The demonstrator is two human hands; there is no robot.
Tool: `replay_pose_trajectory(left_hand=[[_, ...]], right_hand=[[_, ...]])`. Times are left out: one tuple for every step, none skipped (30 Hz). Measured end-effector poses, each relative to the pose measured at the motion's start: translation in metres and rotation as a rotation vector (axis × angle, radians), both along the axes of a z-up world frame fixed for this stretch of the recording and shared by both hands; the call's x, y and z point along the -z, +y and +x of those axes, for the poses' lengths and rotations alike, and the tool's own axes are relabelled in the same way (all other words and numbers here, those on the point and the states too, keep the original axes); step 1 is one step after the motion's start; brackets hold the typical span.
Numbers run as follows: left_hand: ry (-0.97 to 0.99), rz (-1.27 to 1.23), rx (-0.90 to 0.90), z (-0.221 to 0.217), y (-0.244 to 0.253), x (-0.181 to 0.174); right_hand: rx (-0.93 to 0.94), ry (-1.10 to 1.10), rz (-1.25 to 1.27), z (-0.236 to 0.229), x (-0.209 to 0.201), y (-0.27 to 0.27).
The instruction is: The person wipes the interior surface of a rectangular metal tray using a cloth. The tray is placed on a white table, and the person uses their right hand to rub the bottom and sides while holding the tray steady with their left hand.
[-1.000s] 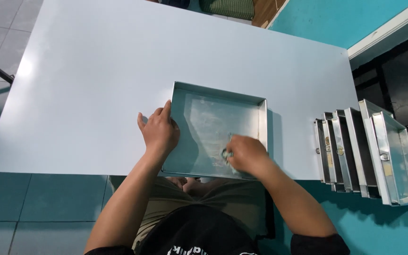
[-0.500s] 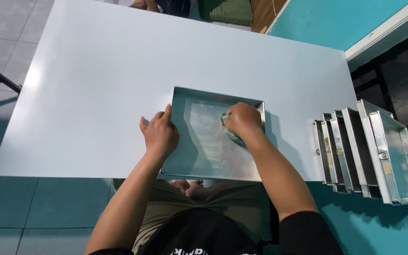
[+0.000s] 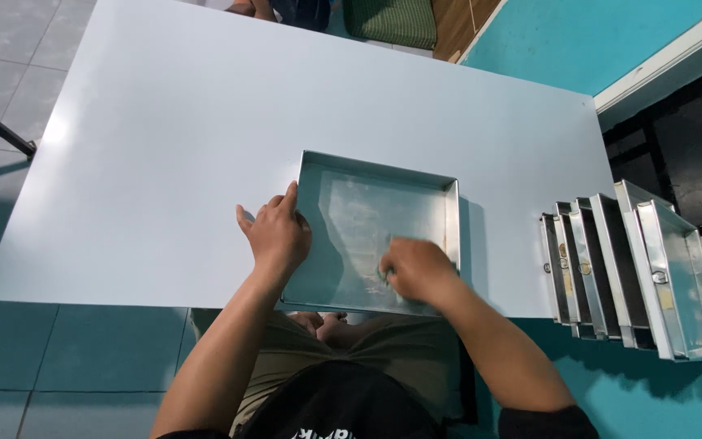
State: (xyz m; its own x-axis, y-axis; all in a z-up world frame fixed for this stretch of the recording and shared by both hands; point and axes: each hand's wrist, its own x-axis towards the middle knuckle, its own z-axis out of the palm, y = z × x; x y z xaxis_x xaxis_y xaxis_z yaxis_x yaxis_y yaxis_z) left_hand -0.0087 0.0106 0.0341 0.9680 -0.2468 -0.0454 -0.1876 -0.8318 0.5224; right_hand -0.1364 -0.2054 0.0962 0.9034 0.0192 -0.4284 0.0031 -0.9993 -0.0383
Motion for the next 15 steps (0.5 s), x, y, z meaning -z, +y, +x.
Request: replay_pose_trajectory(left_hand=[[0.004,0.0,0.0,0.001,0.0,0.001],[0.003,-0.012,-0.002,0.001,0.0,0.002],[0.002,-0.025,-0.005,0.001,-0.001,0.003],[0.003,-0.023,-0.003,0.001,-0.001,0.006],[-0.011,-0.029,0.003,0.002,-0.001,0.009],[-0.027,-0.036,0.008,0.003,-0.001,0.011],[-0.028,-0.035,0.009,0.004,-0.001,0.015],[-0.037,-0.018,0.005,0.006,0.0,0.018],[-0.046,-0.002,0.0,0.007,0.0,0.021],[-0.051,-0.001,-0.001,0.007,-0.001,0.022],[-0.06,0.017,0.002,0.008,-0.001,0.022],[-0.069,0.036,0.004,0.008,-0.001,0.023],[-0.073,0.037,0.001,0.008,0.0,0.023],[-0.075,0.027,0.007,0.008,0.0,0.023],[-0.077,0.017,0.013,0.009,0.0,0.023]], right_hand=[[0.0,0.004,0.0,-0.005,0.001,0.001],[-0.037,0.041,-0.015,-0.009,0.002,0.002],[-0.075,0.078,-0.029,-0.014,0.002,0.004],[-0.073,0.079,-0.027,-0.011,0.001,0.003],[-0.044,0.081,-0.032,-0.008,0.0,0.002],[-0.016,0.081,-0.036,-0.003,-0.002,0.002],[-0.015,0.08,-0.035,0.007,-0.004,-0.002],[0.064,0.042,-0.03,0.018,-0.006,-0.007],[0.144,0.003,-0.024,0.029,-0.009,-0.012],[0.142,-0.002,-0.023,0.04,-0.002,-0.022],[0.197,-0.06,-0.039,0.052,0.004,-0.032],[0.251,-0.119,-0.056,0.064,0.01,-0.041],[0.248,-0.123,-0.054,0.073,0.016,-0.048],[0.297,-0.185,-0.059,0.083,0.022,-0.056],[0.346,-0.247,-0.062,0.092,0.027,-0.063]])
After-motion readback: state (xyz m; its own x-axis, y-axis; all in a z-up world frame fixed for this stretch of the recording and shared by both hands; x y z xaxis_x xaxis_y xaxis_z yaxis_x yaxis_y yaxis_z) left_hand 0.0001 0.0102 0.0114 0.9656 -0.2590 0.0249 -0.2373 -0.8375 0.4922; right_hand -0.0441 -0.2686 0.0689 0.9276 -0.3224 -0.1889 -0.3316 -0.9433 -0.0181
